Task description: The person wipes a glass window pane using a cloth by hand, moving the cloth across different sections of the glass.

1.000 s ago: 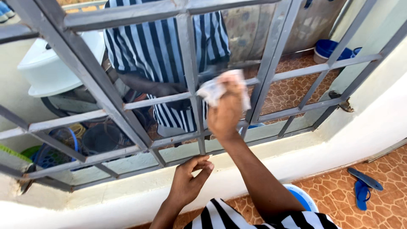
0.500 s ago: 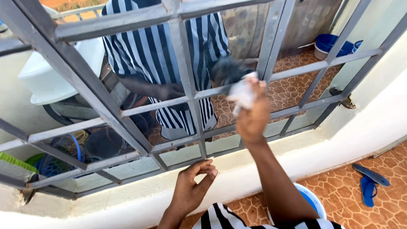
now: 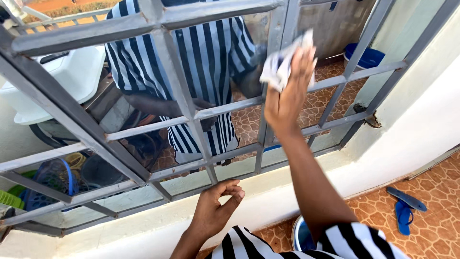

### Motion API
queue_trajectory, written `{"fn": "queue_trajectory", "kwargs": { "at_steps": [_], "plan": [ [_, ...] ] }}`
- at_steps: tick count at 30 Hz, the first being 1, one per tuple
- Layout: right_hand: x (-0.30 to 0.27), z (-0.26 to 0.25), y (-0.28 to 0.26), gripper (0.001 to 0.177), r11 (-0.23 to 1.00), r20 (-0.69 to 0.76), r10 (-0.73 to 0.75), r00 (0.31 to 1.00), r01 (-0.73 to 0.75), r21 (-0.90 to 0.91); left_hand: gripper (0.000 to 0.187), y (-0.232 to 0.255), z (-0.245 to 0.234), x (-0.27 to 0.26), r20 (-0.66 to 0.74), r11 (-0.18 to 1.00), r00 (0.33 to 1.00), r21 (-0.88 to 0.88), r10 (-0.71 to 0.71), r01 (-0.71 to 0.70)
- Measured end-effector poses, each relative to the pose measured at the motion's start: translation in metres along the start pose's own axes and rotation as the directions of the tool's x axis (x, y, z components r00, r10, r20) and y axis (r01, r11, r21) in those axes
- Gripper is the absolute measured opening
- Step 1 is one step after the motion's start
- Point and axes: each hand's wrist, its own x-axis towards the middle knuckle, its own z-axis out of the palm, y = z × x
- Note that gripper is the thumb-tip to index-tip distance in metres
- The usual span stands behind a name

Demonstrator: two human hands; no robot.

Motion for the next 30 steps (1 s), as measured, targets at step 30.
{"fn": "queue_trajectory", "kwargs": {
  "at_steps": [30],
  "plan": [
    [0.054, -0.022, 0.076, 0.055, 0.992, -0.021, -0.11, 0.994, 0.108, -0.062, 0.049, 0.019, 0.066, 0.042, -0.063, 0.999, 0.998, -0.009, -0.031, 0.031]
  ]
}}
